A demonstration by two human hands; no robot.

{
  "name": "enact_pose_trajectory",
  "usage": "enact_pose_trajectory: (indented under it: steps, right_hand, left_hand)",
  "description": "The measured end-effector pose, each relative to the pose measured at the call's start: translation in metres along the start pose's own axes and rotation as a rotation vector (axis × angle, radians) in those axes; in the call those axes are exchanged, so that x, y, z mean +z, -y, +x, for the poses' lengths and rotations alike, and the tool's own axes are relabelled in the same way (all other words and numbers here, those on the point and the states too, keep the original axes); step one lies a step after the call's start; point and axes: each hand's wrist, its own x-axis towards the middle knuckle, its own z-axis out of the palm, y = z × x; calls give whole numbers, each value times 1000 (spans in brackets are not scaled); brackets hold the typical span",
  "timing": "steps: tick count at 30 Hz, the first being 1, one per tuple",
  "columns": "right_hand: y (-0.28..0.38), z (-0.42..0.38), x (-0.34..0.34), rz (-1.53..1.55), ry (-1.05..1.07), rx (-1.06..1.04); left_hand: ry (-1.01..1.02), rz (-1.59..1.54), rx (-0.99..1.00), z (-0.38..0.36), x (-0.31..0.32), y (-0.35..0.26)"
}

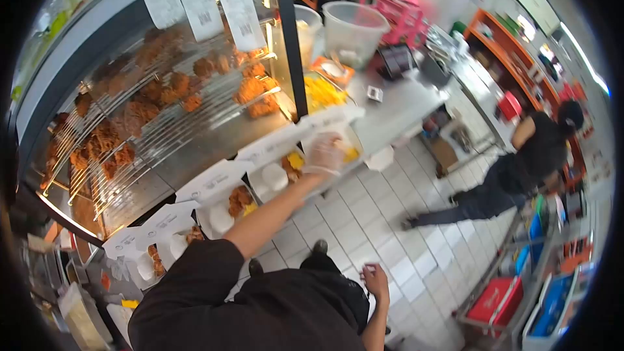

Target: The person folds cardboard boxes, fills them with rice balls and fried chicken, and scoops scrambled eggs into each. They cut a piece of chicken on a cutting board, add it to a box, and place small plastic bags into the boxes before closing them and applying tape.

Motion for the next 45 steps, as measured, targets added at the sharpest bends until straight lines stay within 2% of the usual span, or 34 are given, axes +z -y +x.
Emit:
enact_pose_trajectory:
  steps: [1, 3, 5, 7, 9, 10, 11, 12, 13, 15, 17, 18, 20, 21, 22, 23, 24, 25, 26, 27, 28, 29, 30, 31, 32, 33, 35, 36, 37, 39, 41, 43, 44, 45]
  right_hand:
    - [-13, 11, -13, -17, -30, -16]
    - [15, 17, -37, -49, -38, 24]
    - [65, 29, -51, -62, -7, -161]
    - [177, 13, -36, -57, 132, -527]
    - [247, -1, 0, 53, 256, -686]
    - [269, 1, 16, -138, 342, -799]
    - [283, 1, 28, -322, 414, -921]
    - [279, 11, 45, -400, 503, -983]
    - [284, 7, 56, -402, 535, -1009]
    - [298, -9, 82, -447, 800, -1194]
    - [309, -29, 104, -386, 921, -1475]
    - [314, -34, 108, -406, 929, -1459]
    - [316, -45, 117, -327, 1200, -1395]
    - [321, -47, 115, -347, 1235, -1262]
    - [329, -46, 107, -364, 1266, -1137]
    - [339, -36, 96, -535, 1297, -897]
    - [325, -8, 92, -619, 1213, -853]
    - [318, 5, 83, -530, 1070, -742]
    - [290, 41, 75, -526, 901, -788]
    - [278, 57, 64, -593, 727, -745]
    - [260, 76, 49, -642, 635, -719]
    - [249, 87, 39, -635, 631, -556]
    - [241, 98, 38, -600, 656, -450]
    - [228, 104, 38, -553, 661, -330]
    - [217, 104, 44, -448, 697, -267]
    - [213, 102, 51, -335, 724, -220]
    - [222, 81, 81, -260, 765, -113]
    - [226, 69, 100, -283, 779, -91]
    - [231, 59, 123, -319, 812, -78]
    - [235, 40, 167, -225, 914, -66]
    - [250, 27, 202, -112, 800, 32]
    - [225, 49, 228, 144, 752, 95]
    - [221, 57, 236, 293, 723, 127]
    - [224, 57, 237, 325, 709, 67]
  left_hand:
    - [258, 268, -89, 19, -9, -36]
    - [423, 503, -164, 23, -19, -81]
    - [309, 403, -105, 1, -25, -92]
    - [237, 364, -146, -24, -53, -108]
    - [-59, 142, -95, -57, -78, -121]
    - [-108, 230, -164, -71, -91, -125]
    - [-152, 263, -203, -84, -104, -122]
    - [-286, 319, -272, -94, -118, -117]
    - [-413, 371, -326, -102, -136, -114]
    - [-572, 379, -462, -123, -186, -118]
    - [-777, 108, -637, -146, -211, -108]
    - [-883, -237, -767, -162, -218, -117]
    - [-1055, -579, -921, -182, -253, -137]
    - [-1133, -560, -940, -202, -274, -126]
    - [-1217, -479, -846, -229, -297, -117]
    - [-1291, -389, -743, -263, -326, -105]
    - [-962, 617, -815, -326, -369, -68]
    - [-434, 1541, -741, -380, -412, -42]
    - [-753, 1248, -1008, -390, -440, -43]
    - [-1035, 894, -1235, -396, -466, -40]
    - [-1032, 1046, -1149, -424, -491, -20]
    - [-1022, 1186, -1050, -455, -517, 3]
    - [-879, 1191, -1215, -469, -543, 13]
    - [-568, 1290, -1210, -503, -572, 41]
    - [-571, 1148, -1176, -522, -588, 68]
    - [-366, 1282, -880, -528, -596, 83]
    - [-280, 1436, -809, -517, -586, 99]
    - [-259, 1415, -788, -504, -586, 109]
    - [-336, 1251, -1078, -498, -576, 111]
    - [-402, 1056, -1372, -482, -544, 89]
    - [-543, 858, -1480, -421, -515, 61]
    - [-327, 1224, -1260, -453, -496, 98]
    - [-183, 1324, -1297, -458, -490, 109]
    - [-239, 1201, -1378, -436, -482, 101]
